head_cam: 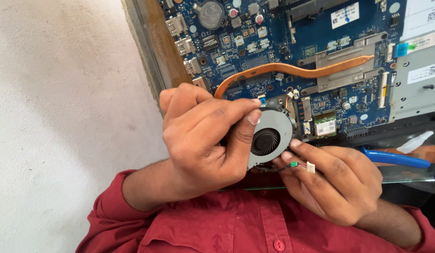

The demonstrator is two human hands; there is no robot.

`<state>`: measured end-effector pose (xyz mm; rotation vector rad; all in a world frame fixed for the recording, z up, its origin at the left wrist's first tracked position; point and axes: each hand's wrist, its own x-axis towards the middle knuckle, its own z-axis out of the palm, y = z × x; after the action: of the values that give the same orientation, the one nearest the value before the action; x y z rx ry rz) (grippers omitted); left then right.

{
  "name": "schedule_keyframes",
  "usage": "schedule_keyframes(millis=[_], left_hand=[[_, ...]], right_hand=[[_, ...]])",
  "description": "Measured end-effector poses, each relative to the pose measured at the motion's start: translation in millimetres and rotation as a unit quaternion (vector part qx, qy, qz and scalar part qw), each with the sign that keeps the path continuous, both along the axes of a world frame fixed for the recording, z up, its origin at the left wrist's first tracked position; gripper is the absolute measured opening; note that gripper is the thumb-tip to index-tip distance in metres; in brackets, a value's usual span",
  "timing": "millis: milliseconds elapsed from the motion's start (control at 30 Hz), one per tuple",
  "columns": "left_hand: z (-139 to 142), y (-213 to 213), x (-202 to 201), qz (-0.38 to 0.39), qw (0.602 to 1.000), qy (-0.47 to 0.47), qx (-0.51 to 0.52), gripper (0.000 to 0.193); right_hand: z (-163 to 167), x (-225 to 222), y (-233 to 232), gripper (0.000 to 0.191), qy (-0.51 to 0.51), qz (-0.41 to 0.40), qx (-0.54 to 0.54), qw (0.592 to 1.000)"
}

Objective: The person removes a laptop cooling fan and its attached heat sink from the motherboard. They then use pliers to detach a small metal bracket from the fan assembly. Finally, the person reattaches the fan and heat sink to the motherboard.

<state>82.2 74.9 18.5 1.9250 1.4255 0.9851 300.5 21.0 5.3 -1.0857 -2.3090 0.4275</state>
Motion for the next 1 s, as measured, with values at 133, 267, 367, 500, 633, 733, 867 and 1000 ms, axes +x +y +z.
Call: schedule_keyframes(millis=[133, 267, 367, 500, 633, 733, 867, 1000], left_hand=[[-3.2, 1.4, -0.1, -0.01, 1.0, 0.007, 0.006, 0.012], [-5.9, 0.4, 0.2, -0.014, 1.0, 0.02, 0.012, 0.013], [-7.9, -0.1, 0.1, -0.021, 0.999, 0.02, 0.026, 0.015], [-10.3, -1.5, 0.6, -0.012, 0.999, 0.021, 0.045, 0.015], [-9.3, -6.1, -2.2, -0.001, 0.999, 0.016, 0.046, 0.015], [-8.0, -10.8, -5.5, 0.005, 0.999, 0.007, 0.042, 0.015], [-12.8, -14.0, -6.6, 0.008, 0.998, -0.003, 0.059, 0.015], [-16.5, -17.2, -13.4, -0.012, 0.997, -0.019, 0.073, 0.016]], right_hand=[[0.8, 4.3, 1.3, 0.015, -0.019, 0.017, -0.019, 1.0], [1.9, 7.1, 3.1, 0.018, -0.029, 0.031, -0.024, 0.999], [2.3, 6.0, 3.7, 0.018, -0.029, 0.033, -0.023, 0.999], [0.6, 1.6, 5.0, 0.019, -0.02, 0.025, -0.008, 0.999], [6.0, -1.9, 3.5, 0.018, -0.04, 0.013, -0.009, 0.999], [10.4, -5.0, 0.7, 0.018, -0.049, 0.005, -0.008, 0.999], [10.9, -11.6, -4.4, 0.018, -0.055, -0.036, 0.009, 0.998], [11.8, -15.5, -11.0, 0.016, -0.071, -0.056, 0.028, 0.995]])
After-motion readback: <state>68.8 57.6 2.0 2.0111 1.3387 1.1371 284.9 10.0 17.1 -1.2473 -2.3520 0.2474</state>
